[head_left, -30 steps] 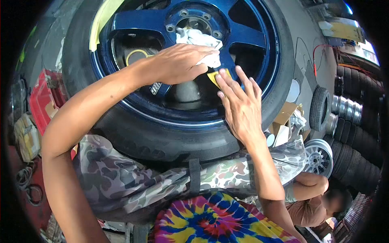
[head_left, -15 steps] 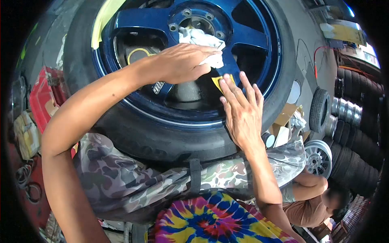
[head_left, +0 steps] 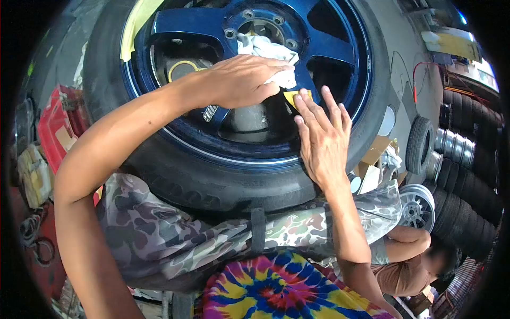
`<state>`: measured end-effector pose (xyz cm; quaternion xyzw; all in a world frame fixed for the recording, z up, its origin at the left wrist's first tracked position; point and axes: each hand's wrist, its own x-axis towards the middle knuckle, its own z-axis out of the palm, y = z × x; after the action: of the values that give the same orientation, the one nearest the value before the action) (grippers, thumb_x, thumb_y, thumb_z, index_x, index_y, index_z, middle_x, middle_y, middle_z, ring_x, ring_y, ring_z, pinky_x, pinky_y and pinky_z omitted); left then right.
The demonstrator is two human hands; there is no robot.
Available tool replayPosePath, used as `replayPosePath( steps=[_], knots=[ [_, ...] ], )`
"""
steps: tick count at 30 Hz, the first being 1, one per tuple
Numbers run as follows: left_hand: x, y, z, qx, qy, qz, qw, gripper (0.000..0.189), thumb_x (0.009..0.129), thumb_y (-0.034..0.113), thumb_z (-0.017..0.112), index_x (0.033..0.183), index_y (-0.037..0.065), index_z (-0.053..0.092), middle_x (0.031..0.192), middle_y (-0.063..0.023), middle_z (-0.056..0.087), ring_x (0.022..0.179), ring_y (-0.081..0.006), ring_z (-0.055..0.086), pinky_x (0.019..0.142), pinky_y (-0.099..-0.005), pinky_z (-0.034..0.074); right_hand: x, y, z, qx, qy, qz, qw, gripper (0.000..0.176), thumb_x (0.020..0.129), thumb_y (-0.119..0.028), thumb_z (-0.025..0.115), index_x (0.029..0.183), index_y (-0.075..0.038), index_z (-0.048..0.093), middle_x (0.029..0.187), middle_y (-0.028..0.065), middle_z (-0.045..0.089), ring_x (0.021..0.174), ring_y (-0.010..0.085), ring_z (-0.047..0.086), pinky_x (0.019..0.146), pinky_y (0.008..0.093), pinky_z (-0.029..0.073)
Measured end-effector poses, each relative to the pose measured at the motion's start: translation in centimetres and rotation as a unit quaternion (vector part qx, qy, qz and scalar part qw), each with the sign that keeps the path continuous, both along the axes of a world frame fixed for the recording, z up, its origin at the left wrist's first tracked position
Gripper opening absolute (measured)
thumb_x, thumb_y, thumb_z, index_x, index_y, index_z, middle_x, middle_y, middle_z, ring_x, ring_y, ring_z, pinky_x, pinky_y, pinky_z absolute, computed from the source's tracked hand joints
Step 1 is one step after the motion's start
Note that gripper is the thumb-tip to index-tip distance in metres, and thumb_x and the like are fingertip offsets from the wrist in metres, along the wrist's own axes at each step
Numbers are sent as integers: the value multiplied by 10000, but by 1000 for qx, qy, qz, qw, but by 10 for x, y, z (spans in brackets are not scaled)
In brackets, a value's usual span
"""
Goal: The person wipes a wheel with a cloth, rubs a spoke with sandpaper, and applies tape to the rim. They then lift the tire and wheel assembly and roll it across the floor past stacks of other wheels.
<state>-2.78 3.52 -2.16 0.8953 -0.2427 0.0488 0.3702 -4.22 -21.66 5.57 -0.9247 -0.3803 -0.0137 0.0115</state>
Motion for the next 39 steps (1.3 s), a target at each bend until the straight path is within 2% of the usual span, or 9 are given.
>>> replayPosePath(
  steps=[3,5,7,17,19,31,33,37,39],
  knots=[
    [5,3,-1,15,40,-24,999,587,974,163,509,1528,-31,518,1570,-236,535,1458,-362,512,1266,-444,338,-12,-4,-5,11,31,-1,999,407,1083,-198,566,1479,-150,648,1511,45,637,1535,326,418,1254,538,262],
    [4,-1,-7,5,32,-22,999,580,970,156,504,1513,-47,527,1554,-245,547,1454,-371,513,1263,-438,345,-8,-10,-1,16,31,12,999,394,1052,-223,623,1431,-138,687,1520,43,632,1547,302,403,1265,556,232],
    [2,0,-6,-4,-31,0,1000,520,1005,202,488,1420,-89,603,1486,-278,598,1367,-396,599,1199,-460,424,-1,-5,-3,28,17,-2,999,398,1052,-220,622,1436,-135,683,1516,45,636,1548,304,401,1268,556,228],
    [5,1,-5,-9,-9,-15,1000,524,1012,209,478,1435,-78,593,1500,-270,589,1389,-390,578,1212,-463,408,-15,-2,-6,35,45,-7,998,402,1060,-216,611,1453,-149,667,1514,34,638,1551,307,393,1272,570,210],
    [1,-1,-5,-5,-7,-12,1000,530,1011,212,479,1443,-76,585,1510,-268,580,1397,-386,571,1214,-464,404,-7,-3,1,18,26,-1,1000,394,1097,-204,545,1472,-159,657,1515,47,638,1556,309,396,1278,544,220],
    [1,1,1,-15,14,-21,1000,540,1006,220,487,1452,-72,577,1519,-264,573,1398,-386,570,1215,-460,404,-16,0,-3,34,58,-14,998,382,1065,-220,603,1426,-129,686,1514,40,639,1551,328,392,1274,570,214],
    [1,2,3,20,40,-17,999,583,978,150,491,1536,-16,515,1595,-226,511,1468,-354,506,1262,-458,344,-6,-2,0,35,38,-5,999,395,1062,-223,606,1436,-122,681,1524,42,631,1562,324,377,1273,580,211],
    [4,2,1,29,59,-24,998,594,980,157,484,1544,-27,501,1605,-230,498,1481,-363,488,1273,-457,330,-11,5,-8,40,46,-17,998,384,1066,-216,593,1427,-124,690,1529,32,626,1564,323,369,1265,584,225],
    [-1,0,-3,18,24,-14,999,556,996,182,483,1501,-42,541,1563,-246,536,1444,-376,526,1247,-464,363,-9,3,-6,23,45,-15,999,392,1089,-199,559,1464,-136,658,1548,35,608,1561,323,379,1277,549,217]
  ],
)
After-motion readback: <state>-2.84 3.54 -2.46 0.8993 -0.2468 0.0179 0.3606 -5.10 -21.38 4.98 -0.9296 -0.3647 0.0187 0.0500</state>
